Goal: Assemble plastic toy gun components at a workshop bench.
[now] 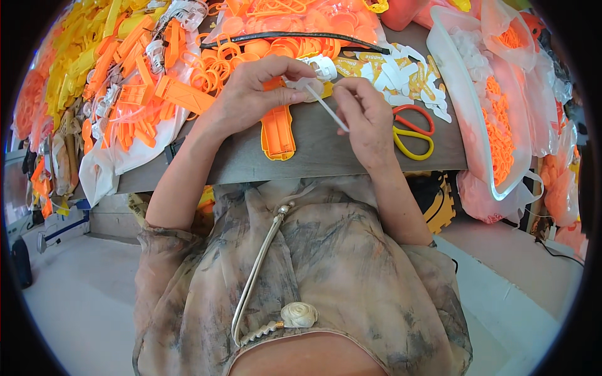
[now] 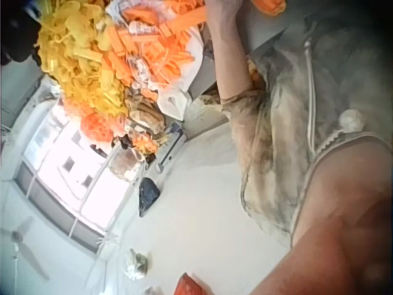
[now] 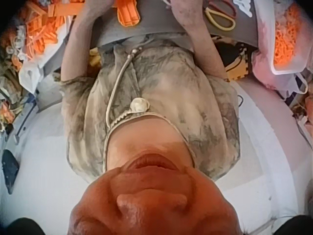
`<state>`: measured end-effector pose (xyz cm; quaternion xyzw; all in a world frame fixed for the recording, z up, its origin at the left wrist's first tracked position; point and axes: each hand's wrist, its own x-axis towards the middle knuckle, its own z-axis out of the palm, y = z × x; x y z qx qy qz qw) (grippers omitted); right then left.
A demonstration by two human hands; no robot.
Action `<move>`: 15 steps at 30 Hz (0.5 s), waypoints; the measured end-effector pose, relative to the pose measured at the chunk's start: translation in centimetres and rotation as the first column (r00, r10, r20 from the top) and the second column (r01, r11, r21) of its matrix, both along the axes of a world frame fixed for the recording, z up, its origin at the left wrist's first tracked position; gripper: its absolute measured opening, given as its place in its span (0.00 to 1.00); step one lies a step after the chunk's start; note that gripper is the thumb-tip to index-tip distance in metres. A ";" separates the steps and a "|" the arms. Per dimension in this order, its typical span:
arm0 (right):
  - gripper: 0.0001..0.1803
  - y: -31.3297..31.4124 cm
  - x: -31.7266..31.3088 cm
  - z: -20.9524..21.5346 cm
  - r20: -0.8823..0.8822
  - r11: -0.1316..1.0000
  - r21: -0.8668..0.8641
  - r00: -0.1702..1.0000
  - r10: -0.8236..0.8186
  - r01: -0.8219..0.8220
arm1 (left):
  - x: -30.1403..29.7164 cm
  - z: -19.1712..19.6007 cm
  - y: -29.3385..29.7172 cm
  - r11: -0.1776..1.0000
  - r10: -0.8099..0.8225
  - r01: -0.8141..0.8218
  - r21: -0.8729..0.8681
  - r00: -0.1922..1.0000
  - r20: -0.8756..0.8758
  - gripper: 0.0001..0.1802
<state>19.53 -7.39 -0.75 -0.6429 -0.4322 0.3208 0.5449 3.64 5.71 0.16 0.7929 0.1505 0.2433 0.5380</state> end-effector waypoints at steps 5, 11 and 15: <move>0.18 -1.1 -0.4 -1.0 -0.178 0.993 -0.110 0.983 -0.052 0.033 | 0.2 -0.3 -0.3 0.968 0.051 -0.040 0.248 0.998 -0.037 0.17; 0.19 -1.9 0.1 -2.5 -0.122 0.993 -0.072 0.988 -0.099 0.090 | 0.5 0.0 -0.8 0.914 0.059 -0.037 0.405 0.997 -0.043 0.17; 0.16 -1.3 2.4 -2.6 -0.120 0.993 -0.038 0.986 -0.118 0.114 | 0.6 -0.2 -0.7 0.912 0.064 -0.045 0.407 0.997 -0.033 0.17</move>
